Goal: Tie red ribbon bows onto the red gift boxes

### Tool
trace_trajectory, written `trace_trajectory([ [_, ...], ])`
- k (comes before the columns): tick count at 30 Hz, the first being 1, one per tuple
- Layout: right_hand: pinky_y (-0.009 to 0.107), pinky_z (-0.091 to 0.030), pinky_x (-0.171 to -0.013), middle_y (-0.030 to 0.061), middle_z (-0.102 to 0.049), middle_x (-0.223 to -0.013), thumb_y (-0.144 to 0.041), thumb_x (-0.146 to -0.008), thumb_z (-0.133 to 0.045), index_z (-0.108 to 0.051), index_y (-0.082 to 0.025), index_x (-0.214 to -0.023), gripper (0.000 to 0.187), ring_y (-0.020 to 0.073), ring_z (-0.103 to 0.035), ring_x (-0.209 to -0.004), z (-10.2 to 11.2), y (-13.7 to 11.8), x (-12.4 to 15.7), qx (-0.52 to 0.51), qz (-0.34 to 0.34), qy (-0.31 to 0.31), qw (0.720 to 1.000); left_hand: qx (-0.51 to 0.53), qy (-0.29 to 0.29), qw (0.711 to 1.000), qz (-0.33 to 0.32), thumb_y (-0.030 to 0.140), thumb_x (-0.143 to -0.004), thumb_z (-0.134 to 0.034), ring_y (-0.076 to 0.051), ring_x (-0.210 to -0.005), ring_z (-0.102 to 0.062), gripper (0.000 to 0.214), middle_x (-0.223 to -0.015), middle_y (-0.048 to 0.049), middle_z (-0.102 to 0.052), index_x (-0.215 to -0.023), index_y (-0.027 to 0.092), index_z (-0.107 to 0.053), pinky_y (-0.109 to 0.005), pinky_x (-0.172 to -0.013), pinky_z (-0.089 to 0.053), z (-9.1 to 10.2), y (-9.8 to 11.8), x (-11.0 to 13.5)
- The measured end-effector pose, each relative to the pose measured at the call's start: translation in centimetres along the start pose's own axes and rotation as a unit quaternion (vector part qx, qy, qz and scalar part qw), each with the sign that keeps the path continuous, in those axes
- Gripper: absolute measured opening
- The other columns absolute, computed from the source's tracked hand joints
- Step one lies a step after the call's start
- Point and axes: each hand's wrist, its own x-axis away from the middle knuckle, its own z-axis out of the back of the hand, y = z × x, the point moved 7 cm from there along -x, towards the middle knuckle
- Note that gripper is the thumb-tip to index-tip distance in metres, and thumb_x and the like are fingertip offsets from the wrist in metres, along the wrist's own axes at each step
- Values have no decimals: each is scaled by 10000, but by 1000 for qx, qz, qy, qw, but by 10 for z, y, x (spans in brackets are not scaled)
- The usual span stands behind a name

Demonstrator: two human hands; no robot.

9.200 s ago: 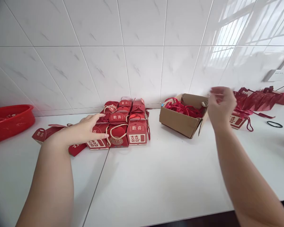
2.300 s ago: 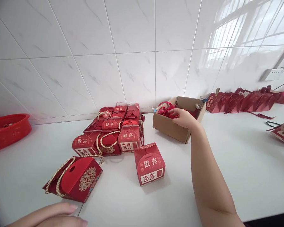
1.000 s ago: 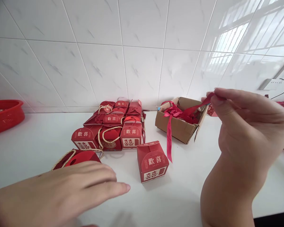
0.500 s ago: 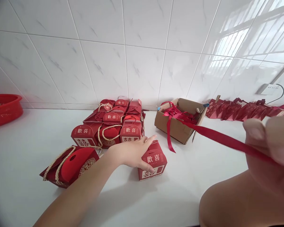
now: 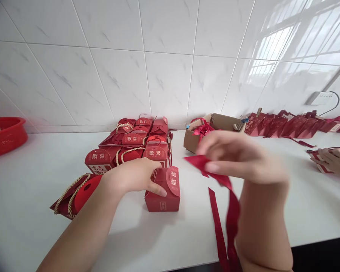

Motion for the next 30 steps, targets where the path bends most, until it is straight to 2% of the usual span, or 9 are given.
trace_trajectory([
  [2,222,-343,-422,-58,-468,-548,-422,-802,-632,-545,-207,-997,303,81,-397,-456,-44,13,-15,13,-71,-205,976,-1,6,1000,12,693,-574,-625,-264,-807,-616,644,-962,-73,-660,-1004,214,-593,-328,-639,-483,3,-4,1],
  [3,211,-319,-426,-59,-460,-558,-430,-818,-606,-518,-201,-1028,322,77,-383,-471,-58,20,-21,27,-98,-269,958,-3,9,1000,11,692,-580,-620,-267,-820,-616,644,-972,-72,-657,-1012,215,-591,-328,-640,-484,4,-4,1],
  [7,197,-281,-440,-79,-406,-540,-479,-815,-594,-463,-196,-1019,372,70,-330,-482,-80,45,-43,67,-141,-350,924,-22,7,999,-34,704,-594,-597,-289,-897,-609,670,-1089,-85,-625,-1069,233,-580,-350,-676,-494,3,4,-1],
  [10,191,-266,-443,-84,-396,-545,-496,-819,-588,-439,-205,-1002,375,66,-302,-488,-86,53,-44,61,-146,-375,913,-36,-3,998,-42,682,-603,-603,-306,-967,-596,689,-1225,-106,-554,-1131,243,-556,-371,-714,-502,0,9,-3],
  [16,187,-245,-437,-96,-356,-541,-522,-802,-606,-434,-219,-985,394,62,-269,-486,-93,53,-44,38,-136,-383,913,-57,-12,997,-45,619,-641,-599,-304,-963,-605,716,-1331,-129,-473,-1239,241,-493,-380,-700,-510,-3,11,-5],
  [20,188,-252,-434,-93,-361,-550,-504,-798,-615,-443,-206,-990,394,60,-282,-484,-99,52,-47,36,-133,-384,913,-66,-10,996,-66,607,-690,-545,-269,-875,-613,600,-1249,-104,-522,-1175,253,-537,-357,-636,-496,-2,10,-4],
  [24,185,-280,-452,-69,-443,-588,-450,-801,-618,-453,-202,-931,325,61,-349,-507,-104,52,-49,63,-132,-379,914,-74,3,993,-92,569,-772,-450,-248,-837,-604,476,-1138,-77,-567,-1125,271,-566,-337,-600,-471,-1,10,-2],
  [27,196,-313,-474,-42,-520,-638,-438,-791,-617,-458,-201,-909,309,75,-421,-536,-106,53,-50,84,-146,-368,914,-77,5,992,-97,478,-842,-374,-230,-804,-603,400,-1105,-73,-572,-1109,259,-577,-344,-615,-466,-2,11,-3],
  [30,227,-383,-533,-8,-580,-692,-420,-763,-634,-478,-190,-914,316,109,-513,-597,-110,49,-50,81,-158,-359,916,-88,23,990,-111,355,-871,-331,-218,-782,-595,340,-1058,-82,-582,-1007,224,-614,-336,-614,-451,0,16,-5],
])
